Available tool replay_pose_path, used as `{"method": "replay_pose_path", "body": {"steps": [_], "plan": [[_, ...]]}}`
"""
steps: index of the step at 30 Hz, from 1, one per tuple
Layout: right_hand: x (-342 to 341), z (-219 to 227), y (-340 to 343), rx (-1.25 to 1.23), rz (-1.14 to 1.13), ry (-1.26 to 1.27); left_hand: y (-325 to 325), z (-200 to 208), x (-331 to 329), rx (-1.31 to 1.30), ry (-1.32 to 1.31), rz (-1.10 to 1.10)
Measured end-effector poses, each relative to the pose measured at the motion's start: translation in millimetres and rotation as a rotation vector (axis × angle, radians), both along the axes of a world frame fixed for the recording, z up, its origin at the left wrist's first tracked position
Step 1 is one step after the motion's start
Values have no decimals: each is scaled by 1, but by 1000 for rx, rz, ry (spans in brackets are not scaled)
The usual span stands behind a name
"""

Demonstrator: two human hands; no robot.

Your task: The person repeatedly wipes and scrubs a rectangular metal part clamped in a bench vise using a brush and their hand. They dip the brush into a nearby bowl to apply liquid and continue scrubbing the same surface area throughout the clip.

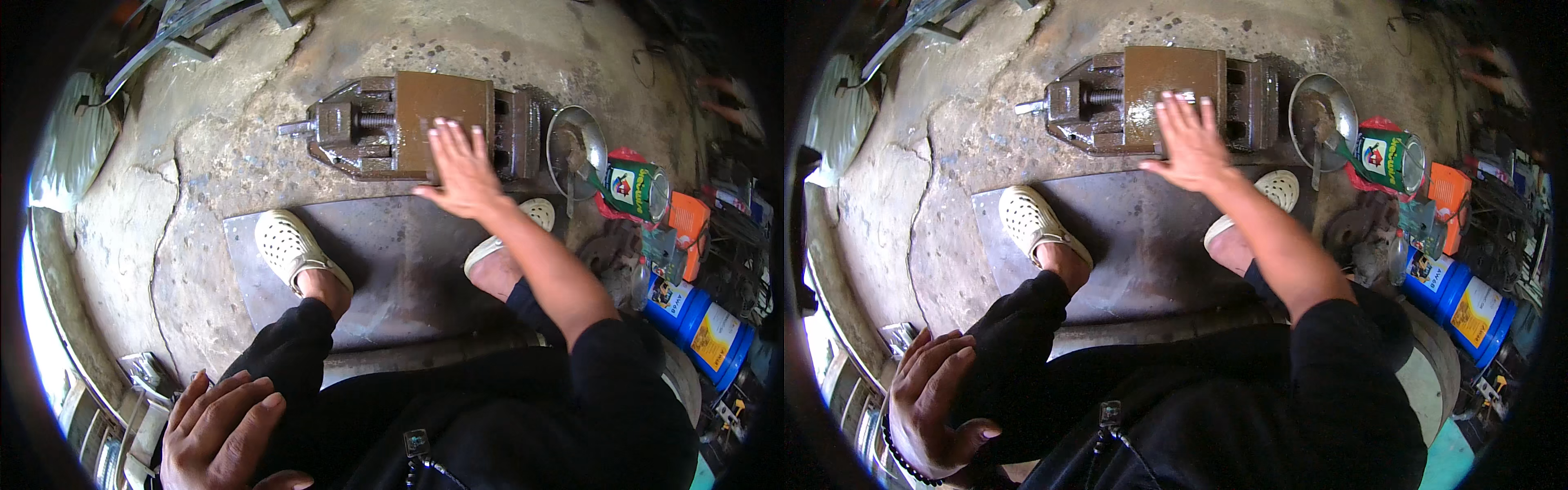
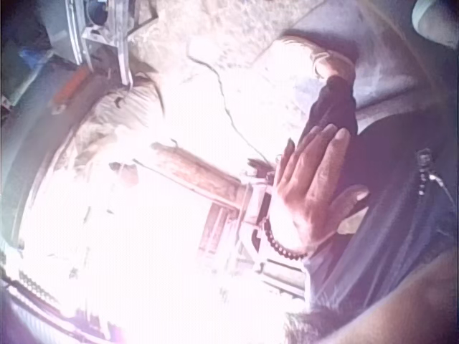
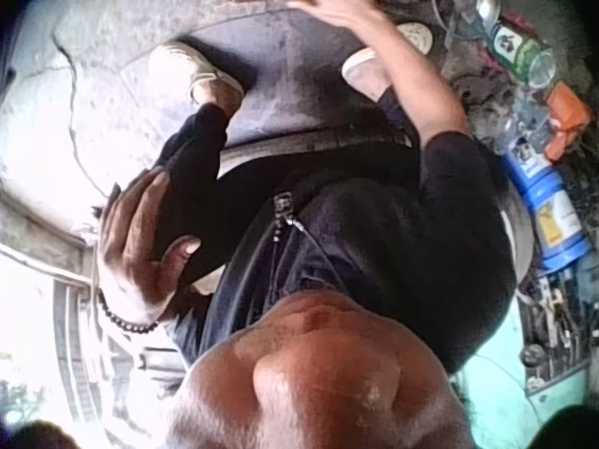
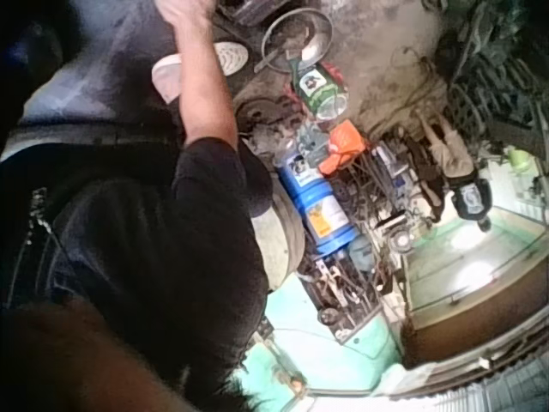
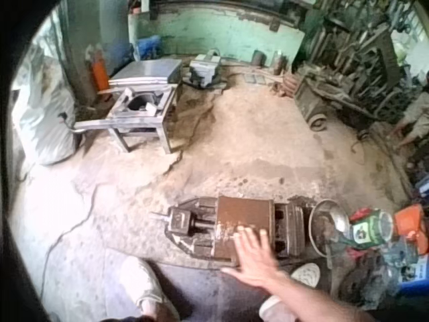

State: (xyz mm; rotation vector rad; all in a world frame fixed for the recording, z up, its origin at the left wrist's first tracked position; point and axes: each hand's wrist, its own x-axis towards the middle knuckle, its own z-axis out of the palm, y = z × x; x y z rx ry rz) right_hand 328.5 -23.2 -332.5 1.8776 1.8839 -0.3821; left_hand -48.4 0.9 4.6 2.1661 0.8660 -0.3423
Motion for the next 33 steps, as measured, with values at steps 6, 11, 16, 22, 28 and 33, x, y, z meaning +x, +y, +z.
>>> {"method": "replay_pose_path", "body": {"steps": [6,11,16,22,28,33], "plan": [[9,-10,35,265,-338,100,7,5,6,-73,-95,-92],[6,6,24,-38,144,55,5,0,7,21,-45,-11],[20,-9,44,229,-213,38,12,3,1,-124,-141,-88],[4,-1,45,44,162,32,3,-2,-6,2,-8,4],[3,-12,61,242,-134,63,1,0,-11,-62,-58,-41],[7,-2,45,-4,228,30,1,-5,-12,6,-6,14]]}}
